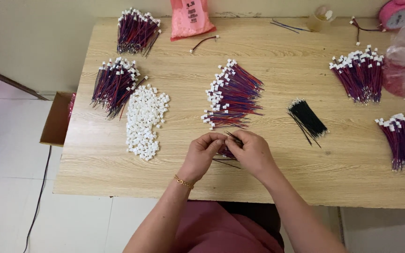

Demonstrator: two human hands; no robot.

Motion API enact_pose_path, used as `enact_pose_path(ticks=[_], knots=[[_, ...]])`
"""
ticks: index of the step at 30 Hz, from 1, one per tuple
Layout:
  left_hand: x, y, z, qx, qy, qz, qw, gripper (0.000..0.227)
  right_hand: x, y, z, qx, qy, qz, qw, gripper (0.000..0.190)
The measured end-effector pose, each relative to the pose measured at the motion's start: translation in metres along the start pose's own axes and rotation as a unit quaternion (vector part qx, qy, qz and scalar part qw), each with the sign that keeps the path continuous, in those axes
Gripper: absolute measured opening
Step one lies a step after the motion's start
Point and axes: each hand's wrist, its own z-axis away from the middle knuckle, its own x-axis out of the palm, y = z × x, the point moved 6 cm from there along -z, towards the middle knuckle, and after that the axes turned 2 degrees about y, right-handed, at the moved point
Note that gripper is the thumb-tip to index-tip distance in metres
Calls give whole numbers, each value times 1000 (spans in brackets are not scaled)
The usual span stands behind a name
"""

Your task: Bundling groups of wire harnesses together using plastic zip ties

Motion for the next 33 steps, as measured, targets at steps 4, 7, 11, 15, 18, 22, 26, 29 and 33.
enact_pose_path(ticks=[4, 7, 11, 15, 18, 22, 26, 29, 33], knots=[[0, 11, 3, -3, 1, -53, 999, 17, 11, 12, -3, 4, -26, 2, 1000, 18], [-11, 19, -7, 61, 21, -234, 970, 16, 6, 11, -8, -11, 5, 5, 1000, 24], [-22, 24, -17, 121, 31, -395, 910, 12, -14, 22, -14, -13, 27, -42, 999, 27], [-29, 18, -30, 150, 99, -508, 842, 12, -35, 6, -8, 68, 62, -60, 994, 35], [-24, 17, -42, 175, 110, -564, 800, 16, -28, 18, -10, 62, 61, -73, 993, 35], [-21, 9, -58, 165, 97, -624, 757, 17, -21, 27, -9, 53, 41, -60, 996, 25], [-22, -2, -63, 160, 89, -641, 746, 20, -14, 35, -8, 47, 33, -67, 996, 16], [-26, -9, -64, 148, 96, -637, 751, 21, -13, 34, -11, 37, 40, -109, 993, 11], [-25, -3, -59, 172, 92, -631, 751, 12, -8, 37, -14, 28, 44, -171, 984, 12]])
